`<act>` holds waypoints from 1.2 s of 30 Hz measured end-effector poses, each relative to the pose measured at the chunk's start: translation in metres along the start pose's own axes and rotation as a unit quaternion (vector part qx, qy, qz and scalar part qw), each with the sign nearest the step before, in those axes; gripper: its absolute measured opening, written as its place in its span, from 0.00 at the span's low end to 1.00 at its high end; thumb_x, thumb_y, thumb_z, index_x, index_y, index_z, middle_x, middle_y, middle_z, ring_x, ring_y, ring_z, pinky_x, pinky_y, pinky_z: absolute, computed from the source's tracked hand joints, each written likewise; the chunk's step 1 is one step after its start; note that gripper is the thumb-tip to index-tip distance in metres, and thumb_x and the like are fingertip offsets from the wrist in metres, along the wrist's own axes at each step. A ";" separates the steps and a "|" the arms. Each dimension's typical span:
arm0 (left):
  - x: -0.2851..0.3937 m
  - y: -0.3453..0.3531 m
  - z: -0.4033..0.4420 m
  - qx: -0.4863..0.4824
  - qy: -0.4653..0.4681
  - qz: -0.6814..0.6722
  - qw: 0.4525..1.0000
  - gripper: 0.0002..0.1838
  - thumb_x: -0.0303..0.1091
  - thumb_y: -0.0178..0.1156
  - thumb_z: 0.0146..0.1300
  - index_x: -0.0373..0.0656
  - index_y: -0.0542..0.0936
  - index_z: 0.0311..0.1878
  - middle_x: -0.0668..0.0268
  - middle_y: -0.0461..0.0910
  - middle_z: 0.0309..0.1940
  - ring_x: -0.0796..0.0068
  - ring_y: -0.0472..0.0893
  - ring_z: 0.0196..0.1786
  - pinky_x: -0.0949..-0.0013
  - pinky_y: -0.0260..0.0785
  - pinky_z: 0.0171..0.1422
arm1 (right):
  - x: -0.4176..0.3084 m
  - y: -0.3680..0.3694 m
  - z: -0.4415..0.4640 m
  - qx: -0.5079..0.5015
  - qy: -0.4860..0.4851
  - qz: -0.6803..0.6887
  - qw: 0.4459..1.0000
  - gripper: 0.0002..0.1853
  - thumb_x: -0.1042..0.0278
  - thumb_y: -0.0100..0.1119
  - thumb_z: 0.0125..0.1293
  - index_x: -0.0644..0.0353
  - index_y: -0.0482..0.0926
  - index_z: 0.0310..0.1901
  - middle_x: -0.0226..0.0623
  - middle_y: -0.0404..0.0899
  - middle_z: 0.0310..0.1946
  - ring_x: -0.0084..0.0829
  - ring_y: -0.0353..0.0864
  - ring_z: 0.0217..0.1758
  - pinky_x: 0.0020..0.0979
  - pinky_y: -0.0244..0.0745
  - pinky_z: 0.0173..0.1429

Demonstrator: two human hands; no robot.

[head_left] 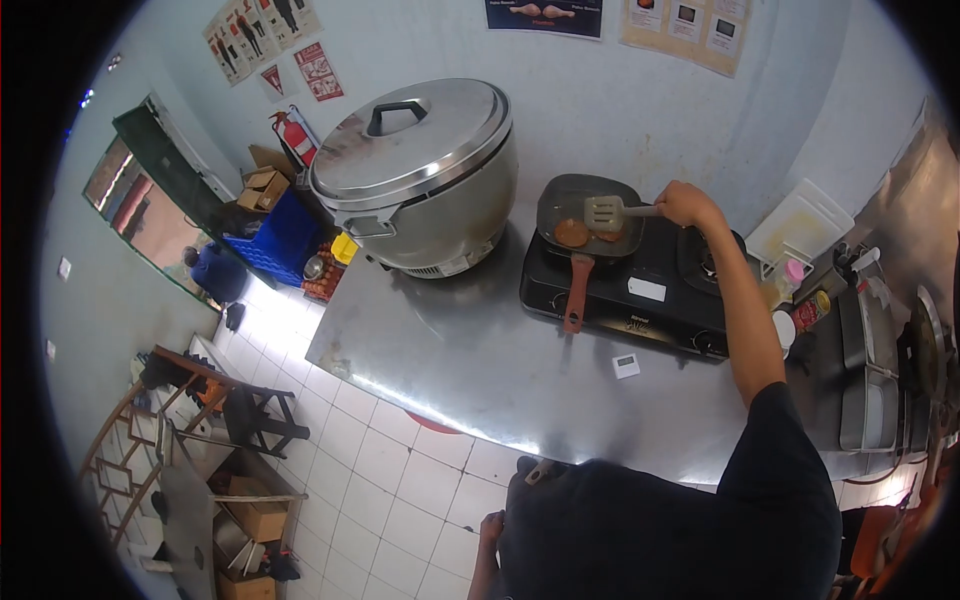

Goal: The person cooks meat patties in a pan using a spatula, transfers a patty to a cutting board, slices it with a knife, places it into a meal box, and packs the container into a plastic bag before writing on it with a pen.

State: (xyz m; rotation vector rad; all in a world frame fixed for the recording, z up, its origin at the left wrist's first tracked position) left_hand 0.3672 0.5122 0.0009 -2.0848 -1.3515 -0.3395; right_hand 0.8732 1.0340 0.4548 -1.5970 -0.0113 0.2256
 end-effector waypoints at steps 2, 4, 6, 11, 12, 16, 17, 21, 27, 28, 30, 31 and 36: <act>-0.029 0.010 0.024 -0.016 0.074 0.074 0.994 0.27 0.52 0.52 0.68 0.35 0.79 0.55 0.49 0.82 0.50 0.59 0.80 0.56 0.62 0.70 0.60 | 0.001 0.000 0.010 -0.094 0.042 0.013 0.995 0.12 0.63 0.56 0.60 0.58 0.86 0.38 0.41 0.80 0.21 0.36 0.75 0.19 0.37 0.70 0.26; -0.040 0.014 0.025 0.012 0.047 0.039 0.998 0.27 0.52 0.51 0.68 0.36 0.79 0.55 0.50 0.82 0.49 0.59 0.80 0.56 0.62 0.70 0.59 | 0.008 0.001 0.004 -0.157 0.115 0.071 0.978 0.12 0.62 0.57 0.60 0.58 0.85 0.38 0.35 0.76 0.17 0.27 0.68 0.13 0.32 0.62 0.19; -0.044 0.012 0.028 0.029 0.024 0.019 0.999 0.27 0.52 0.51 0.68 0.37 0.79 0.55 0.50 0.82 0.50 0.58 0.80 0.55 0.61 0.70 0.59 | 0.012 0.002 -0.002 -0.186 0.207 0.170 0.945 0.12 0.62 0.58 0.61 0.58 0.85 0.38 0.30 0.72 0.16 0.20 0.61 0.11 0.28 0.54 0.14; -0.028 0.012 0.009 0.010 0.004 -0.014 1.000 0.27 0.52 0.50 0.68 0.38 0.79 0.56 0.50 0.82 0.50 0.58 0.80 0.56 0.61 0.70 0.59 | 0.014 0.010 -0.023 -0.179 0.198 0.286 0.920 0.12 0.61 0.58 0.63 0.58 0.84 0.40 0.27 0.71 0.16 0.19 0.58 0.11 0.26 0.51 0.14; -0.018 0.009 0.002 0.017 0.001 -0.021 1.000 0.26 0.50 0.49 0.68 0.37 0.80 0.54 0.49 0.82 0.49 0.56 0.80 0.55 0.60 0.70 0.58 | 0.013 0.011 -0.024 -0.170 0.191 0.302 0.918 0.12 0.60 0.58 0.64 0.58 0.84 0.40 0.27 0.71 0.16 0.18 0.58 0.11 0.25 0.51 0.14; -0.017 0.007 -0.003 0.053 0.044 -0.019 0.997 0.23 0.45 0.48 0.67 0.36 0.82 0.50 0.48 0.83 0.47 0.54 0.81 0.53 0.59 0.71 0.57 | 0.002 -0.004 -0.039 -0.126 0.183 0.324 0.920 0.13 0.60 0.57 0.65 0.58 0.85 0.42 0.28 0.71 0.16 0.17 0.58 0.11 0.25 0.51 0.14; -0.024 0.009 0.003 0.066 0.069 -0.014 0.995 0.23 0.45 0.49 0.67 0.36 0.82 0.50 0.49 0.83 0.46 0.54 0.81 0.52 0.59 0.71 0.57 | 0.000 -0.007 -0.039 -0.119 0.175 0.320 0.924 0.13 0.61 0.56 0.65 0.59 0.85 0.43 0.28 0.71 0.16 0.17 0.58 0.12 0.25 0.51 0.14; -0.014 0.006 -0.004 0.031 0.003 -0.066 0.997 0.23 0.46 0.50 0.68 0.36 0.81 0.51 0.49 0.82 0.48 0.56 0.81 0.54 0.60 0.71 0.58 | -0.024 -0.018 -0.035 -0.090 0.130 0.317 0.935 0.14 0.61 0.55 0.66 0.59 0.85 0.44 0.28 0.70 0.15 0.18 0.59 0.12 0.25 0.52 0.14; -0.037 0.010 0.021 0.025 0.041 0.018 0.999 0.25 0.50 0.50 0.70 0.37 0.78 0.57 0.49 0.81 0.52 0.58 0.79 0.57 0.62 0.70 0.60 | -0.057 -0.021 -0.010 0.020 0.045 0.231 0.972 0.14 0.63 0.55 0.64 0.62 0.85 0.44 0.38 0.77 0.19 0.27 0.72 0.17 0.31 0.68 0.23; -0.037 0.011 0.020 0.031 0.028 0.014 0.999 0.25 0.50 0.50 0.70 0.37 0.78 0.57 0.48 0.81 0.52 0.57 0.79 0.57 0.62 0.70 0.60 | -0.061 -0.014 -0.004 0.045 0.021 0.214 0.976 0.14 0.63 0.55 0.64 0.63 0.85 0.43 0.42 0.79 0.22 0.31 0.76 0.21 0.33 0.71 0.28; -0.046 0.015 0.023 0.029 0.020 -0.003 0.999 0.26 0.50 0.50 0.70 0.38 0.78 0.57 0.47 0.80 0.53 0.56 0.79 0.58 0.61 0.69 0.61 | -0.067 -0.003 0.005 0.095 -0.026 0.178 0.979 0.15 0.63 0.55 0.63 0.64 0.85 0.42 0.49 0.83 0.28 0.40 0.82 0.29 0.38 0.76 0.38; -0.059 0.019 0.030 0.022 0.024 -0.015 0.999 0.26 0.50 0.49 0.70 0.38 0.77 0.58 0.47 0.79 0.53 0.55 0.78 0.58 0.61 0.69 0.62 | -0.068 -0.001 0.003 0.078 -0.018 0.159 0.984 0.15 0.63 0.55 0.62 0.63 0.85 0.41 0.49 0.84 0.31 0.44 0.82 0.34 0.39 0.76 0.42; -0.055 0.021 0.023 0.059 0.049 0.015 0.997 0.25 0.50 0.47 0.68 0.39 0.81 0.52 0.46 0.80 0.50 0.50 0.79 0.56 0.57 0.70 0.61 | -0.052 0.011 -0.003 0.059 0.012 0.121 0.991 0.15 0.61 0.53 0.61 0.61 0.85 0.41 0.49 0.84 0.39 0.51 0.82 0.46 0.42 0.76 0.53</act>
Point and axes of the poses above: each hand's wrist, its own z-axis towards the middle knuckle, its own y-axis out of the palm, x = y × z, the point moved 6 cm from there along z, towards the middle knuckle
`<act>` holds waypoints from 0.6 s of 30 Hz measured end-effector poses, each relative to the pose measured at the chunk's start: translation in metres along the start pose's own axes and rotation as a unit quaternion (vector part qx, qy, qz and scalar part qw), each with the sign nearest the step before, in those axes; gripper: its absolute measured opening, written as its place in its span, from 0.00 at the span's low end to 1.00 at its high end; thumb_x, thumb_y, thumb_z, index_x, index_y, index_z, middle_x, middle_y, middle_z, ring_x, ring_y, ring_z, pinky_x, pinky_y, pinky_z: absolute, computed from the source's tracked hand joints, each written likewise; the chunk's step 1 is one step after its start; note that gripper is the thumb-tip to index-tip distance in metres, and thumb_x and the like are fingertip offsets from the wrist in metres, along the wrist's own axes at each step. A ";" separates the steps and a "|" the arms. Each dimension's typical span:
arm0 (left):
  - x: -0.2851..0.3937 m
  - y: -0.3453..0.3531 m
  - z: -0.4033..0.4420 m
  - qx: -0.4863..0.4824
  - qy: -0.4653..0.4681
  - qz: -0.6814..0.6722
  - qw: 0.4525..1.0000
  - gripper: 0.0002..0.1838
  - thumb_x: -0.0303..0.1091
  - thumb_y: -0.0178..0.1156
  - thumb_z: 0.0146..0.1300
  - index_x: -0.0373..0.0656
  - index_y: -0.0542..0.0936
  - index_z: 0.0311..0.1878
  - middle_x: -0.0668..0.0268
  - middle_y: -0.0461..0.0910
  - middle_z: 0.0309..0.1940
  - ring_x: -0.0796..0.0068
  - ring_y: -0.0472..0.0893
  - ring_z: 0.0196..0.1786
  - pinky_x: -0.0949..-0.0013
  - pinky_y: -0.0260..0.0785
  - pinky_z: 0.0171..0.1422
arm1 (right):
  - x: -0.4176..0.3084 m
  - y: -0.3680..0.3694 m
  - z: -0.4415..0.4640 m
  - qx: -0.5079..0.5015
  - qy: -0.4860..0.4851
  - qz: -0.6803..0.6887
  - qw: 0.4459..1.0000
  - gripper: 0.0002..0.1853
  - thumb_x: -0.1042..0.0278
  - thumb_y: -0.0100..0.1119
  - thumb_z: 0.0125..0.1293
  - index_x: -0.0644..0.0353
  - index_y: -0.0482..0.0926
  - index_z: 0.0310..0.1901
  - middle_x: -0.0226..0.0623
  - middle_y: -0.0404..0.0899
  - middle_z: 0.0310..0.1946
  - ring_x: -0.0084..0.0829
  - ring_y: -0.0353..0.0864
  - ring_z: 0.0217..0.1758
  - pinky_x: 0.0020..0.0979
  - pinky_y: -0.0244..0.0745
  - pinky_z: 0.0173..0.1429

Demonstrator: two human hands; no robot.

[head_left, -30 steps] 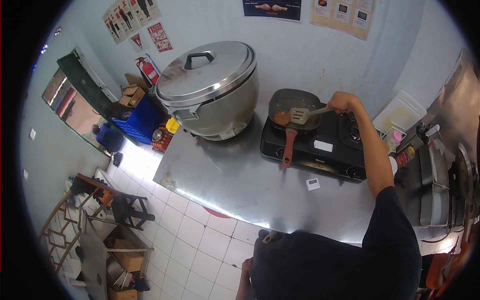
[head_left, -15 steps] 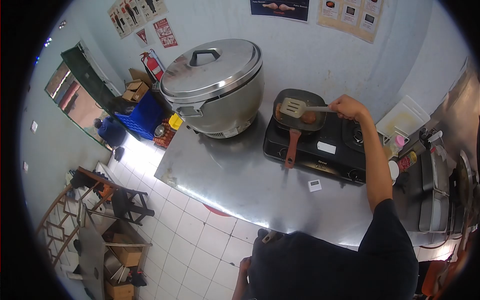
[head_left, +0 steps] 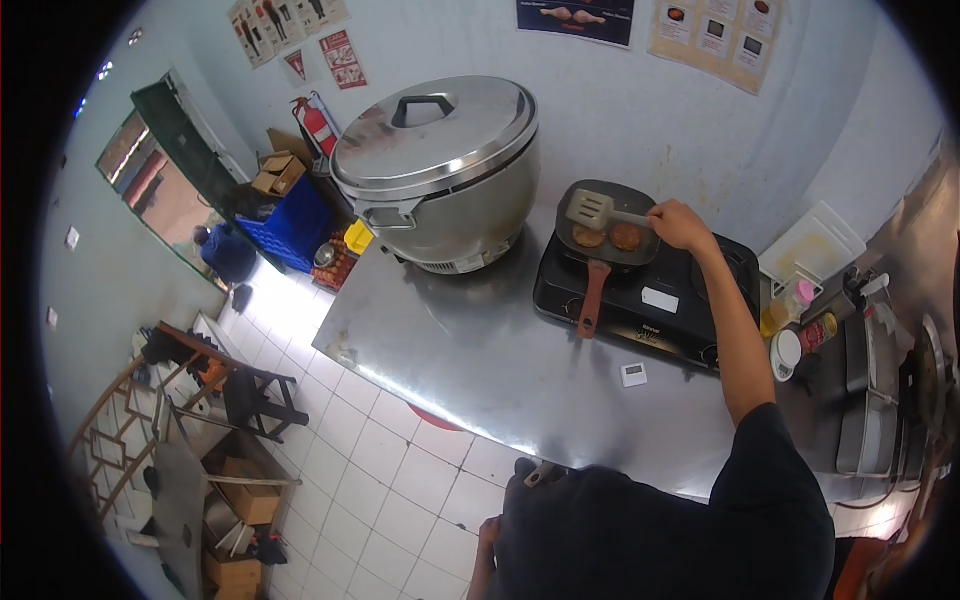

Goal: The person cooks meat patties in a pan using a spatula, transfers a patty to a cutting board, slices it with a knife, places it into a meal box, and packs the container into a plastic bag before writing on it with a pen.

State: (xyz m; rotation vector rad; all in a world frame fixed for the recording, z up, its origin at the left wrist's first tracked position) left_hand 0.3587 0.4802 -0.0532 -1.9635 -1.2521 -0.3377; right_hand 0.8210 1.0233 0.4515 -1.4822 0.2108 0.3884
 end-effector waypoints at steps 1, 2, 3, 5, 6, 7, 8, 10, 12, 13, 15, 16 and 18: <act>-0.003 0.000 -0.001 -0.012 -0.023 -0.002 1.000 0.25 0.50 0.48 0.69 0.38 0.79 0.55 0.46 0.80 0.51 0.52 0.79 0.56 0.58 0.70 0.60 | 0.005 0.001 -0.003 0.004 0.010 0.002 1.000 0.15 0.62 0.53 0.62 0.60 0.85 0.42 0.50 0.84 0.40 0.51 0.82 0.47 0.42 0.75 0.54; -0.006 0.000 -0.002 -0.025 -0.045 -0.002 0.999 0.27 0.51 0.49 0.70 0.37 0.77 0.58 0.46 0.80 0.52 0.53 0.79 0.57 0.59 0.71 0.59 | 0.010 0.003 -0.007 0.009 0.021 0.004 1.000 0.15 0.62 0.53 0.62 0.59 0.85 0.43 0.50 0.83 0.41 0.50 0.82 0.48 0.42 0.75 0.55; -0.007 0.002 -0.002 -0.033 -0.031 0.001 0.999 0.26 0.51 0.49 0.70 0.38 0.77 0.58 0.46 0.80 0.52 0.54 0.79 0.57 0.59 0.71 0.59 | 0.014 0.003 -0.012 0.015 0.033 0.007 0.999 0.15 0.62 0.53 0.62 0.58 0.84 0.45 0.51 0.83 0.42 0.50 0.81 0.49 0.42 0.74 0.56; -0.007 0.004 -0.002 -0.049 -0.003 0.010 0.999 0.25 0.51 0.48 0.70 0.41 0.77 0.58 0.46 0.80 0.51 0.54 0.79 0.57 0.59 0.70 0.60 | 0.015 0.006 -0.019 0.012 0.013 0.037 0.999 0.17 0.63 0.53 0.63 0.61 0.82 0.49 0.50 0.83 0.39 0.49 0.82 0.42 0.42 0.76 0.49; 0.003 0.000 -0.006 -0.056 0.002 0.005 0.998 0.25 0.51 0.48 0.69 0.42 0.78 0.58 0.47 0.80 0.51 0.54 0.79 0.57 0.59 0.70 0.60 | 0.015 0.007 -0.022 0.011 0.003 0.053 0.999 0.18 0.64 0.53 0.64 0.63 0.81 0.52 0.50 0.84 0.37 0.49 0.83 0.38 0.41 0.76 0.46; 0.016 -0.006 -0.009 -0.062 0.007 0.000 0.998 0.25 0.51 0.48 0.69 0.43 0.78 0.58 0.48 0.81 0.51 0.54 0.79 0.56 0.59 0.70 0.60 | 0.013 0.010 -0.026 -0.027 0.009 0.044 0.999 0.18 0.64 0.53 0.64 0.61 0.81 0.52 0.51 0.83 0.38 0.49 0.83 0.40 0.42 0.76 0.46; 0.024 -0.009 -0.011 -0.068 0.012 -0.005 0.998 0.25 0.51 0.48 0.69 0.43 0.79 0.57 0.48 0.81 0.51 0.54 0.80 0.56 0.58 0.70 0.60 | 0.006 0.011 -0.030 -0.064 0.014 0.036 0.997 0.18 0.63 0.52 0.65 0.59 0.81 0.53 0.51 0.83 0.40 0.50 0.83 0.41 0.43 0.76 0.47; 0.031 -0.013 -0.003 -0.047 0.039 0.004 0.998 0.24 0.49 0.50 0.68 0.37 0.81 0.50 0.50 0.83 0.43 0.56 0.82 0.48 0.59 0.72 0.53 | 0.002 0.017 -0.034 -0.090 0.004 0.002 0.996 0.17 0.63 0.51 0.66 0.55 0.81 0.53 0.52 0.83 0.42 0.51 0.82 0.44 0.44 0.76 0.49; 0.035 -0.016 -0.003 -0.019 0.027 -0.006 0.999 0.23 0.47 0.52 0.67 0.34 0.83 0.46 0.51 0.85 0.39 0.59 0.83 0.45 0.60 0.72 0.49 | 0.000 0.029 -0.038 -0.071 -0.025 -0.049 0.996 0.17 0.62 0.49 0.67 0.51 0.81 0.54 0.52 0.82 0.43 0.52 0.82 0.48 0.46 0.76 0.52; 0.039 -0.020 -0.006 -0.004 0.001 -0.020 1.000 0.23 0.46 0.53 0.66 0.33 0.83 0.46 0.52 0.85 0.40 0.60 0.83 0.45 0.60 0.73 0.50 | -0.003 0.033 -0.043 -0.080 -0.013 -0.063 0.995 0.18 0.62 0.48 0.67 0.49 0.81 0.54 0.52 0.82 0.44 0.52 0.81 0.49 0.46 0.76 0.53; 0.046 -0.025 -0.014 0.023 -0.047 -0.046 0.998 0.23 0.46 0.54 0.66 0.32 0.83 0.45 0.50 0.84 0.42 0.59 0.83 0.47 0.61 0.73 0.52 | -0.011 0.039 -0.050 -0.097 0.010 -0.095 0.991 0.18 0.61 0.46 0.68 0.46 0.81 0.54 0.51 0.82 0.46 0.53 0.80 0.51 0.48 0.75 0.56; 0.041 -0.020 -0.012 0.013 -0.009 -0.032 0.999 0.23 0.46 0.54 0.66 0.32 0.83 0.45 0.49 0.84 0.43 0.58 0.83 0.48 0.61 0.73 0.53 | -0.014 0.039 -0.051 -0.103 0.017 -0.099 0.990 0.18 0.61 0.46 0.68 0.46 0.81 0.54 0.51 0.82 0.46 0.53 0.80 0.51 0.48 0.75 0.56; 0.004 -0.003 0.010 -0.007 0.065 -0.004 0.998 0.23 0.46 0.53 0.66 0.32 0.83 0.45 0.47 0.84 0.44 0.56 0.83 0.49 0.61 0.72 0.55 | -0.019 0.038 -0.052 -0.117 0.031 -0.107 0.987 0.18 0.60 0.45 0.68 0.46 0.82 0.54 0.50 0.82 0.47 0.53 0.80 0.51 0.47 0.75 0.57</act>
Point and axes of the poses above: each hand's wrist, its own z-axis towards the middle knuckle, its own y-axis out of the palm, x = y × z, the point moved 6 cm from there along z, towards the middle knuckle
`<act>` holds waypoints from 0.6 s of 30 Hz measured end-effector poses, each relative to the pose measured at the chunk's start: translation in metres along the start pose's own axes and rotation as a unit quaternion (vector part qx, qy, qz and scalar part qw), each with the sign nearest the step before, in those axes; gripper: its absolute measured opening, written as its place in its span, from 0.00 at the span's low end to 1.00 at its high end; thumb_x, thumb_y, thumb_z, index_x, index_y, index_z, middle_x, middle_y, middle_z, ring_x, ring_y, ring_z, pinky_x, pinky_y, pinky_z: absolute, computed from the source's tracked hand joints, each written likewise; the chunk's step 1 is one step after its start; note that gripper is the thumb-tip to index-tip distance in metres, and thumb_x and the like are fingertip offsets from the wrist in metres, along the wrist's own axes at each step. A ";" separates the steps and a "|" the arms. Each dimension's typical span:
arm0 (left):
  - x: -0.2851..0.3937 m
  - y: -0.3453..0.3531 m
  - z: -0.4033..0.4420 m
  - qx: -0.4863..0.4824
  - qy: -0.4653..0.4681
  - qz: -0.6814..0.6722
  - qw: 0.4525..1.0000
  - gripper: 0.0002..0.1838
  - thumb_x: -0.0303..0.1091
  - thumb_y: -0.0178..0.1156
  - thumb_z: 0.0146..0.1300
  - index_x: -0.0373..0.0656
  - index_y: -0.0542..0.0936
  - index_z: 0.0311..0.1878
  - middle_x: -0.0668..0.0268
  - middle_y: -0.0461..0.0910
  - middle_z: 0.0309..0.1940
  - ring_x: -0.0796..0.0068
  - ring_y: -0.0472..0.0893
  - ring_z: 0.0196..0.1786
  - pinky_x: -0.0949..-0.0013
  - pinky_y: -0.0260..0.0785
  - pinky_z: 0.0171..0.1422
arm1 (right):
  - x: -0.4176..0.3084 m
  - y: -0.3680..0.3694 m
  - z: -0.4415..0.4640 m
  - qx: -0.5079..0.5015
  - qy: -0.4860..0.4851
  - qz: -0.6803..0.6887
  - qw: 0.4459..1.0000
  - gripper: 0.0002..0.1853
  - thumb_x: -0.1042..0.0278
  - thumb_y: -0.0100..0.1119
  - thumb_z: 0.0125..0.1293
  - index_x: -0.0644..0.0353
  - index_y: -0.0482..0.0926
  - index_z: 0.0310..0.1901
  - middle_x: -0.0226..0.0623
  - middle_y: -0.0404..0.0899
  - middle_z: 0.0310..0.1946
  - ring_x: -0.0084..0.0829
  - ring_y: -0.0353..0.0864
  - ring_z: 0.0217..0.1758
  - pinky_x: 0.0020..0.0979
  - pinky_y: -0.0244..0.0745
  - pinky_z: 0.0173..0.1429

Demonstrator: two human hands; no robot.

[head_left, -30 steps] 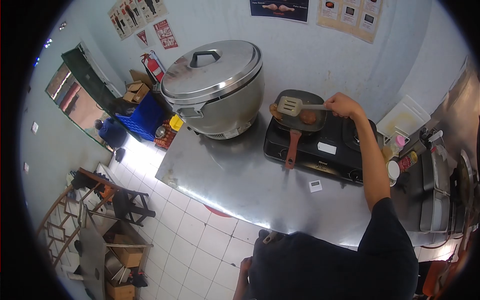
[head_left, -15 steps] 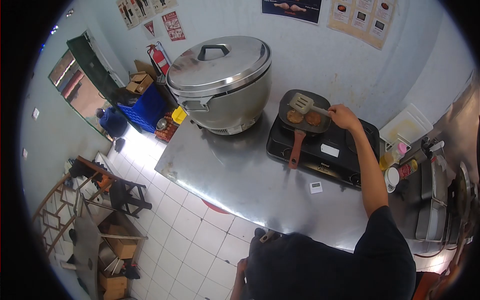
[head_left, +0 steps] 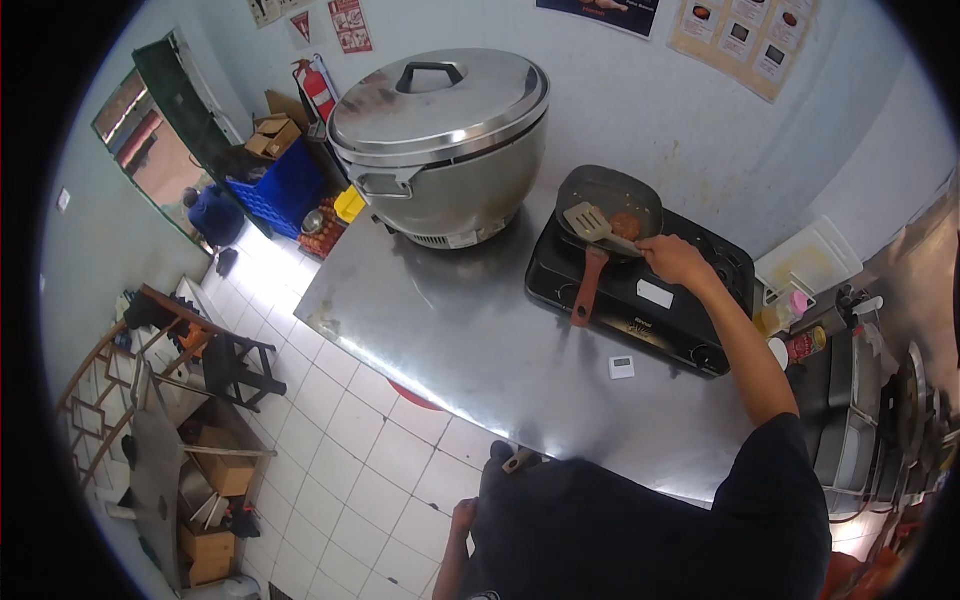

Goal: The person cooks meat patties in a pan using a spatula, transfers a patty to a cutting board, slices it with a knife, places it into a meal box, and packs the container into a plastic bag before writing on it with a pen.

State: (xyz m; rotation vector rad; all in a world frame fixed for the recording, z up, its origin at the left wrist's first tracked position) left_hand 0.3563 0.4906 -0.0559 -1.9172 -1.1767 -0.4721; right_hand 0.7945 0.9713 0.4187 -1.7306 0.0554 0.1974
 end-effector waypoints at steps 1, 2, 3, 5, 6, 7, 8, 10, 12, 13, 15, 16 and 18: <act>-0.011 0.004 0.003 0.003 0.007 0.037 0.999 0.23 0.46 0.52 0.67 0.32 0.83 0.45 0.46 0.83 0.45 0.53 0.82 0.50 0.59 0.72 0.56 | -0.003 -0.001 0.001 -0.007 -0.006 -0.011 1.000 0.18 0.60 0.45 0.67 0.46 0.82 0.54 0.50 0.82 0.47 0.53 0.80 0.51 0.47 0.75 0.57; -0.017 0.007 0.003 -0.002 0.005 0.032 0.999 0.23 0.45 0.52 0.67 0.32 0.83 0.45 0.46 0.83 0.45 0.53 0.82 0.50 0.59 0.72 0.55 | -0.006 -0.003 0.003 -0.013 -0.012 -0.021 1.000 0.18 0.60 0.46 0.67 0.46 0.82 0.54 0.50 0.82 0.47 0.53 0.80 0.51 0.47 0.75 0.57; -0.019 0.008 0.004 -0.007 0.005 0.028 1.000 0.23 0.45 0.51 0.67 0.32 0.83 0.45 0.46 0.83 0.45 0.52 0.82 0.50 0.59 0.72 0.55 | -0.008 -0.004 0.008 -0.019 -0.017 -0.030 0.999 0.18 0.61 0.46 0.67 0.45 0.82 0.54 0.50 0.81 0.48 0.53 0.80 0.51 0.47 0.75 0.58; -0.009 0.006 -0.002 -0.032 -0.010 0.002 0.999 0.22 0.44 0.52 0.67 0.32 0.83 0.45 0.47 0.83 0.45 0.53 0.83 0.49 0.58 0.72 0.53 | -0.008 -0.003 0.015 -0.027 0.001 -0.059 0.998 0.18 0.61 0.46 0.67 0.46 0.82 0.54 0.50 0.81 0.48 0.52 0.80 0.52 0.46 0.75 0.58; -0.003 0.005 -0.005 -0.029 -0.004 -0.004 1.000 0.21 0.43 0.52 0.67 0.33 0.83 0.45 0.47 0.83 0.44 0.54 0.83 0.48 0.58 0.73 0.52 | -0.007 -0.004 0.020 -0.031 0.010 -0.074 0.997 0.18 0.61 0.47 0.67 0.46 0.82 0.54 0.50 0.81 0.49 0.51 0.80 0.53 0.45 0.75 0.59; -0.001 0.005 -0.006 -0.026 0.002 -0.011 1.000 0.20 0.42 0.53 0.66 0.33 0.83 0.45 0.47 0.83 0.43 0.55 0.83 0.47 0.58 0.73 0.51 | -0.002 -0.002 0.028 -0.030 0.011 -0.067 0.997 0.18 0.61 0.47 0.67 0.46 0.82 0.54 0.50 0.81 0.49 0.51 0.79 0.53 0.45 0.74 0.59; 0.002 0.005 -0.009 -0.022 0.008 -0.018 1.000 0.19 0.42 0.54 0.66 0.33 0.83 0.45 0.48 0.84 0.42 0.56 0.83 0.47 0.59 0.73 0.50 | 0.005 0.001 0.038 -0.029 0.011 -0.060 0.998 0.18 0.62 0.47 0.66 0.46 0.82 0.54 0.50 0.81 0.49 0.51 0.79 0.53 0.45 0.74 0.59; -0.003 0.005 -0.015 -0.004 0.004 -0.050 0.999 0.18 0.41 0.55 0.66 0.34 0.83 0.45 0.49 0.84 0.41 0.57 0.84 0.45 0.60 0.74 0.49 | 0.010 0.003 0.042 -0.030 -0.003 -0.048 0.998 0.18 0.62 0.47 0.67 0.47 0.81 0.54 0.51 0.80 0.49 0.52 0.79 0.53 0.45 0.74 0.59; 0.004 -0.003 -0.019 0.052 -0.006 -0.051 0.997 0.17 0.40 0.55 0.66 0.34 0.82 0.44 0.50 0.84 0.39 0.57 0.83 0.44 0.61 0.74 0.48 | 0.009 0.001 0.045 -0.028 -0.035 -0.038 0.998 0.18 0.63 0.46 0.67 0.48 0.81 0.54 0.52 0.80 0.49 0.52 0.79 0.53 0.45 0.73 0.58; 0.020 -0.011 -0.024 0.097 -0.015 -0.037 0.995 0.17 0.39 0.55 0.66 0.34 0.82 0.44 0.50 0.84 0.38 0.57 0.83 0.42 0.61 0.74 0.47 | 0.005 -0.001 0.044 -0.029 -0.040 -0.043 0.998 0.18 0.63 0.46 0.67 0.48 0.81 0.54 0.52 0.80 0.48 0.52 0.79 0.52 0.46 0.73 0.58; 0.111 -0.049 -0.028 0.207 0.022 -0.038 0.977 0.15 0.38 0.56 0.66 0.33 0.81 0.41 0.51 0.83 0.36 0.56 0.83 0.40 0.60 0.73 0.46 | 0.000 -0.002 0.037 -0.030 -0.045 -0.054 0.997 0.18 0.64 0.46 0.67 0.48 0.81 0.54 0.53 0.80 0.48 0.53 0.79 0.52 0.47 0.73 0.58; 0.175 -0.074 -0.027 0.268 0.063 -0.052 0.960 0.14 0.37 0.57 0.66 0.33 0.80 0.40 0.52 0.83 0.34 0.56 0.82 0.39 0.59 0.73 0.44 | 0.001 -0.001 0.032 -0.030 -0.035 -0.045 0.998 0.18 0.64 0.46 0.67 0.48 0.81 0.54 0.53 0.80 0.48 0.53 0.79 0.52 0.47 0.73 0.58; 0.312 -0.113 -0.010 0.296 0.236 -0.095 0.921 0.08 0.31 0.61 0.63 0.35 0.78 0.38 0.56 0.80 0.31 0.59 0.80 0.36 0.61 0.71 0.42 | -0.001 -0.005 0.031 -0.021 -0.019 -0.031 0.999 0.18 0.63 0.47 0.67 0.48 0.81 0.54 0.53 0.80 0.47 0.53 0.79 0.51 0.47 0.72 0.58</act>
Point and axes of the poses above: each hand's wrist, its own z-axis towards the middle knuckle, its own y-axis out of the palm, x = y × z, the point moved 6 cm from there along z, towards the middle knuckle
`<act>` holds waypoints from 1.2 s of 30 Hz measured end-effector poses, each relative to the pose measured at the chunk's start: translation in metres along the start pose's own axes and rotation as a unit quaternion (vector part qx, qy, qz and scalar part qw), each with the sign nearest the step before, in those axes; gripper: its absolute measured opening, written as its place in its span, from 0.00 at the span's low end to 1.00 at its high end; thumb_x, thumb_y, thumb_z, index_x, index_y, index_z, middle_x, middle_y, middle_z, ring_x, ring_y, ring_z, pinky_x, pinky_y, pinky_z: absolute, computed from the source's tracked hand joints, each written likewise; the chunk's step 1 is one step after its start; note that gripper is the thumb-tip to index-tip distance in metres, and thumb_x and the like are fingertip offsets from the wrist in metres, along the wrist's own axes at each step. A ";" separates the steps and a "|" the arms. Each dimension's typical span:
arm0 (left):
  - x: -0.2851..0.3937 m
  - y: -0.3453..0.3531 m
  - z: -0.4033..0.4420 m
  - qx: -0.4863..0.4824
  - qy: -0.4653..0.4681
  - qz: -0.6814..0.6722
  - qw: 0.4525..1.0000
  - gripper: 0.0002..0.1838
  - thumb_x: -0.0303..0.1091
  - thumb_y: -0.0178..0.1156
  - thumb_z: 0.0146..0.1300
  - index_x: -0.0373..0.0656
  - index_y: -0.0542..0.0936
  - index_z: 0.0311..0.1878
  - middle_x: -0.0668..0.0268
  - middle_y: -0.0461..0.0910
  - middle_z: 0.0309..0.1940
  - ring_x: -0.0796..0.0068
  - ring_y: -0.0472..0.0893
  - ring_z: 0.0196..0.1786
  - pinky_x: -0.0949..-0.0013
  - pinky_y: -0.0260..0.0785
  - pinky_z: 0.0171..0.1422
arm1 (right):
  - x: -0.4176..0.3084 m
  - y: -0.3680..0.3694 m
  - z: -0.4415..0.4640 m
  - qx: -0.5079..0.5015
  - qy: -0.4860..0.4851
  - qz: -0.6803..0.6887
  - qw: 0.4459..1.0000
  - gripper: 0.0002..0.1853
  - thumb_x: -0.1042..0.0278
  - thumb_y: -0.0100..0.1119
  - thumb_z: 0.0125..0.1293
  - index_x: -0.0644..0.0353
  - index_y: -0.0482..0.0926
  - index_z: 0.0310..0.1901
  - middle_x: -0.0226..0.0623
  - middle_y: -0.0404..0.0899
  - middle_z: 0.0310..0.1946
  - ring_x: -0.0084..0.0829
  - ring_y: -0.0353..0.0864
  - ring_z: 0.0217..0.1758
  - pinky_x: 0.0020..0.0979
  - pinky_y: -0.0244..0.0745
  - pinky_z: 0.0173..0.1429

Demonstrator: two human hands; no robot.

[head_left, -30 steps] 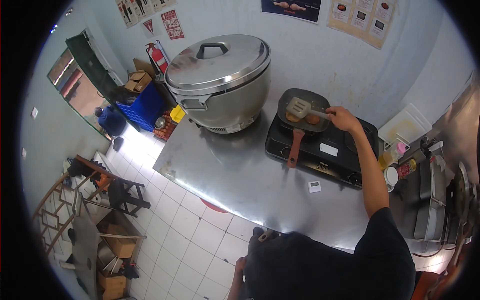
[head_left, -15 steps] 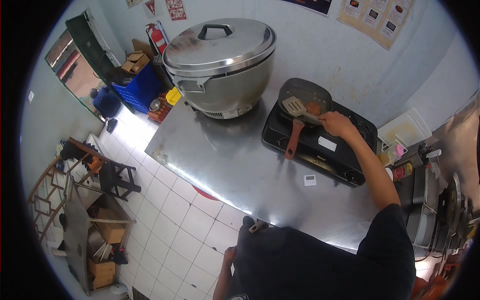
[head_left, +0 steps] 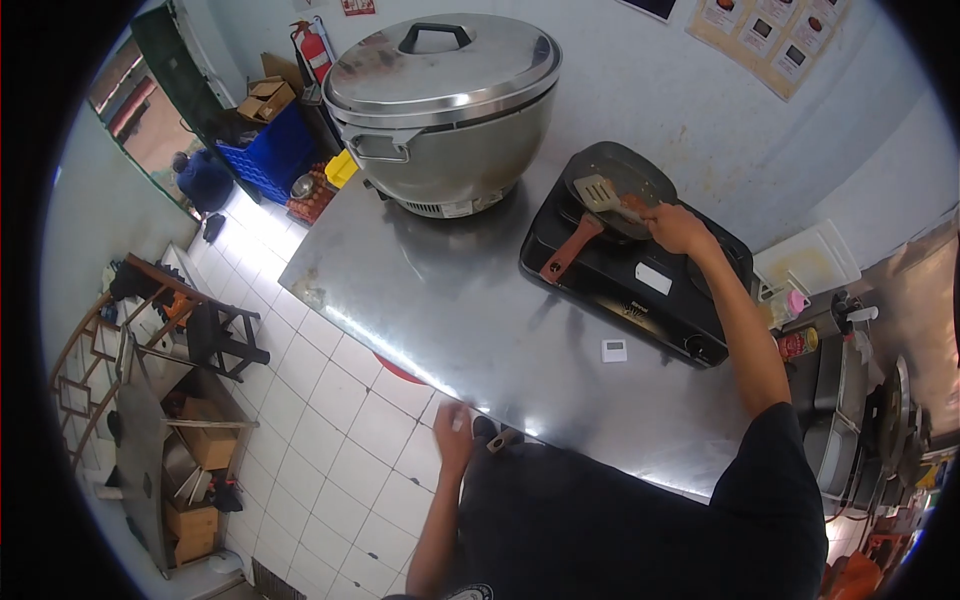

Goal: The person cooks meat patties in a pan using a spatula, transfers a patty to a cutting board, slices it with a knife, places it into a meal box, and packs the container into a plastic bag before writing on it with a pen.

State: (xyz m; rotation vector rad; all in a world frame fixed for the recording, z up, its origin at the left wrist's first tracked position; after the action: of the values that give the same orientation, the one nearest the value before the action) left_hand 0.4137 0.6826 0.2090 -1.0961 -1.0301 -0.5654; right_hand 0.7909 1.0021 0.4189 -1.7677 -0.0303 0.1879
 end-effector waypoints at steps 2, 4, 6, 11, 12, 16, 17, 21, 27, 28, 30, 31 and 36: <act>0.094 0.036 0.078 -0.011 0.123 -0.070 0.990 0.10 0.31 0.64 0.61 0.36 0.78 0.42 0.57 0.78 0.35 0.58 0.79 0.41 0.63 0.70 0.46 | 0.005 0.003 0.006 0.008 -0.001 -0.004 1.000 0.18 0.63 0.47 0.67 0.47 0.81 0.54 0.53 0.80 0.47 0.54 0.78 0.51 0.47 0.72 0.58; 0.173 0.074 0.138 -0.020 0.201 -0.101 0.974 0.18 0.36 0.66 0.60 0.34 0.77 0.48 0.53 0.76 0.44 0.54 0.77 0.48 0.62 0.69 0.51 | 0.014 0.012 0.011 0.013 0.007 -0.013 1.000 0.18 0.63 0.47 0.67 0.47 0.81 0.55 0.53 0.80 0.47 0.54 0.79 0.51 0.47 0.73 0.58; 0.203 0.116 0.188 0.049 0.284 0.016 0.957 0.25 0.44 0.65 0.62 0.33 0.75 0.52 0.56 0.79 0.41 0.61 0.80 0.46 0.62 0.71 0.51 | 0.021 0.019 0.017 0.017 0.019 -0.024 0.999 0.18 0.63 0.48 0.67 0.46 0.81 0.55 0.53 0.80 0.47 0.54 0.79 0.51 0.48 0.73 0.57; 0.156 0.228 0.222 -0.529 -0.223 -0.137 0.807 0.25 0.48 0.64 0.64 0.38 0.75 0.54 0.63 0.82 0.35 0.71 0.81 0.34 0.70 0.73 0.37 | 0.003 0.005 -0.006 0.008 0.049 -0.023 0.999 0.17 0.56 0.52 0.67 0.44 0.81 0.55 0.52 0.81 0.46 0.53 0.80 0.52 0.49 0.75 0.57; 0.158 0.231 0.211 -0.543 -0.262 -0.165 0.781 0.23 0.48 0.63 0.65 0.40 0.75 0.53 0.65 0.82 0.34 0.74 0.81 0.31 0.73 0.73 0.32 | 0.002 -0.001 -0.008 0.011 0.056 -0.025 0.998 0.17 0.56 0.52 0.67 0.44 0.81 0.55 0.52 0.81 0.46 0.53 0.80 0.52 0.49 0.75 0.57; 0.164 0.241 0.193 -0.507 -0.255 -0.349 0.745 0.12 0.42 0.59 0.69 0.44 0.71 0.37 0.74 0.72 0.24 0.88 0.65 0.19 0.81 0.53 0.19 | 0.009 0.002 -0.001 0.026 0.077 -0.038 0.996 0.18 0.57 0.50 0.68 0.44 0.80 0.56 0.52 0.81 0.46 0.53 0.80 0.51 0.49 0.75 0.56; 0.162 0.242 0.184 -0.489 -0.264 -0.366 0.747 0.12 0.42 0.59 0.69 0.45 0.70 0.37 0.75 0.70 0.24 0.88 0.64 0.19 0.81 0.53 0.18 | 0.015 0.010 0.007 0.032 0.078 -0.043 0.995 0.18 0.57 0.50 0.68 0.44 0.80 0.56 0.52 0.81 0.46 0.54 0.80 0.51 0.48 0.75 0.56; 0.168 0.256 0.155 -0.420 -0.283 -0.407 0.761 0.13 0.43 0.58 0.69 0.47 0.67 0.38 0.74 0.68 0.23 0.88 0.62 0.18 0.80 0.52 0.18 | 0.010 0.018 0.019 0.008 0.064 -0.024 0.998 0.18 0.59 0.48 0.68 0.45 0.80 0.56 0.54 0.81 0.46 0.52 0.80 0.51 0.48 0.75 0.56; 0.175 0.262 0.133 -0.361 -0.287 -0.411 0.787 0.14 0.43 0.56 0.70 0.45 0.67 0.39 0.71 0.67 0.25 0.85 0.64 0.18 0.77 0.53 0.17 | 0.010 0.014 0.053 -0.043 -0.087 -0.097 0.991 0.17 0.63 0.48 0.65 0.55 0.83 0.50 0.52 0.83 0.35 0.48 0.84 0.38 0.44 0.79 0.44; 0.176 0.265 0.132 -0.355 -0.288 -0.408 0.790 0.14 0.43 0.56 0.71 0.44 0.67 0.39 0.71 0.67 0.24 0.85 0.64 0.18 0.77 0.53 0.17 | 0.012 0.012 0.066 -0.096 -0.118 -0.139 0.979 0.17 0.62 0.48 0.64 0.55 0.83 0.50 0.49 0.83 0.32 0.44 0.83 0.34 0.42 0.77 0.39; 0.178 0.269 0.126 -0.346 -0.291 -0.407 0.794 0.14 0.44 0.56 0.71 0.44 0.67 0.39 0.71 0.67 0.24 0.85 0.64 0.18 0.77 0.54 0.17 | 0.010 0.004 0.083 -0.184 -0.121 -0.176 0.959 0.17 0.61 0.50 0.63 0.55 0.84 0.49 0.43 0.81 0.26 0.38 0.79 0.25 0.39 0.74 0.30; 0.179 0.268 0.124 -0.341 -0.291 -0.406 0.796 0.14 0.44 0.56 0.70 0.44 0.67 0.39 0.71 0.67 0.24 0.85 0.64 0.18 0.76 0.54 0.17 | 0.007 -0.001 0.088 -0.219 -0.094 -0.175 0.955 0.17 0.61 0.50 0.63 0.54 0.84 0.49 0.40 0.79 0.23 0.34 0.77 0.21 0.37 0.72 0.26; 0.186 0.262 0.123 -0.334 -0.293 -0.388 0.807 0.14 0.45 0.56 0.71 0.47 0.66 0.36 0.74 0.67 0.23 0.86 0.62 0.18 0.77 0.55 0.19 | -0.020 -0.027 0.081 -0.260 0.083 -0.075 0.959 0.17 0.61 0.50 0.63 0.49 0.84 0.49 0.33 0.73 0.17 0.28 0.68 0.14 0.32 0.64 0.19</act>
State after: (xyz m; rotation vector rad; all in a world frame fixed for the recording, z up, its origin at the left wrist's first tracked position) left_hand 0.6590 0.9162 0.2682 -1.4921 -1.9447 -1.3816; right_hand 0.7620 1.0839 0.4317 -2.2897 -0.0996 -0.0896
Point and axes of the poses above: each hand's wrist, its own z-axis towards the middle knuckle, its own y-axis out of the palm, x = y × z, the point moved 6 cm from there along z, towards the middle knuckle
